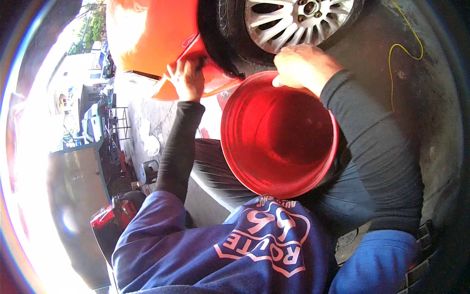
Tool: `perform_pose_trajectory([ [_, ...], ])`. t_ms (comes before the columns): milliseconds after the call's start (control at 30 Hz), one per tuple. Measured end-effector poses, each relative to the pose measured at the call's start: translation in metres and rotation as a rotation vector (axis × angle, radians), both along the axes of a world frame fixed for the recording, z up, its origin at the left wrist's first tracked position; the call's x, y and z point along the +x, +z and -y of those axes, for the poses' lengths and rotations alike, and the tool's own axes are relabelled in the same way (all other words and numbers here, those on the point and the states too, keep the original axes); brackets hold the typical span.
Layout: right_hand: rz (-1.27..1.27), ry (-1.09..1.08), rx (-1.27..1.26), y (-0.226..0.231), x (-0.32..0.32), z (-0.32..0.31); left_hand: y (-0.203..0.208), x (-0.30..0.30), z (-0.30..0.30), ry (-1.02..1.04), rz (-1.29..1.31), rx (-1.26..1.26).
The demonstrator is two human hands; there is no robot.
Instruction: The person kneels beside a red car and repeatedly wipes the front bumper and wheel arch with a cloth, frequently dipping the cloth into a red bucket. The person continues this cleaning motion along the lower front bodywork of the car.
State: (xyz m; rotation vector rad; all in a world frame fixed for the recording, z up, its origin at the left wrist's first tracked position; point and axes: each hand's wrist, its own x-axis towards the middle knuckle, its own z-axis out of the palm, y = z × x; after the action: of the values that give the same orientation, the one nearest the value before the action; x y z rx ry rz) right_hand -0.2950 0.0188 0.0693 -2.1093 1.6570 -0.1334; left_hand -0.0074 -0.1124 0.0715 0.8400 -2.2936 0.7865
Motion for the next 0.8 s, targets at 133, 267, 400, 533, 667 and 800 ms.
perform_pose_trajectory([
  [133, 0.057, 0.042, -0.001, 0.0, 0.002, -0.001, 0.001, 0.002, -0.003, -0.047, 0.067, -0.047],
  [267, 0.012, 0.045, 0.033, -0.001, 0.003, -0.003, 0.012, -0.002, 0.012, 0.113, -0.036, 0.014],
  [400, 0.019, -0.006, 0.021, -0.002, 0.005, -0.001, 0.017, -0.008, 0.006, -0.068, 0.027, -0.087],
  [533, 0.031, 0.046, -0.061, -0.001, 0.009, 0.0, 0.026, -0.016, 0.008, 0.091, 0.026, -0.055],
  [667, -0.007, 0.005, 0.03, 0.001, 0.009, -0.004, 0.025, -0.013, 0.008, 0.089, 0.037, 0.042],
  [800, 0.03, -0.027, -0.099, 0.0, 0.007, -0.005, 0.014, -0.008, 0.003, -0.091, 0.124, -0.146],
])
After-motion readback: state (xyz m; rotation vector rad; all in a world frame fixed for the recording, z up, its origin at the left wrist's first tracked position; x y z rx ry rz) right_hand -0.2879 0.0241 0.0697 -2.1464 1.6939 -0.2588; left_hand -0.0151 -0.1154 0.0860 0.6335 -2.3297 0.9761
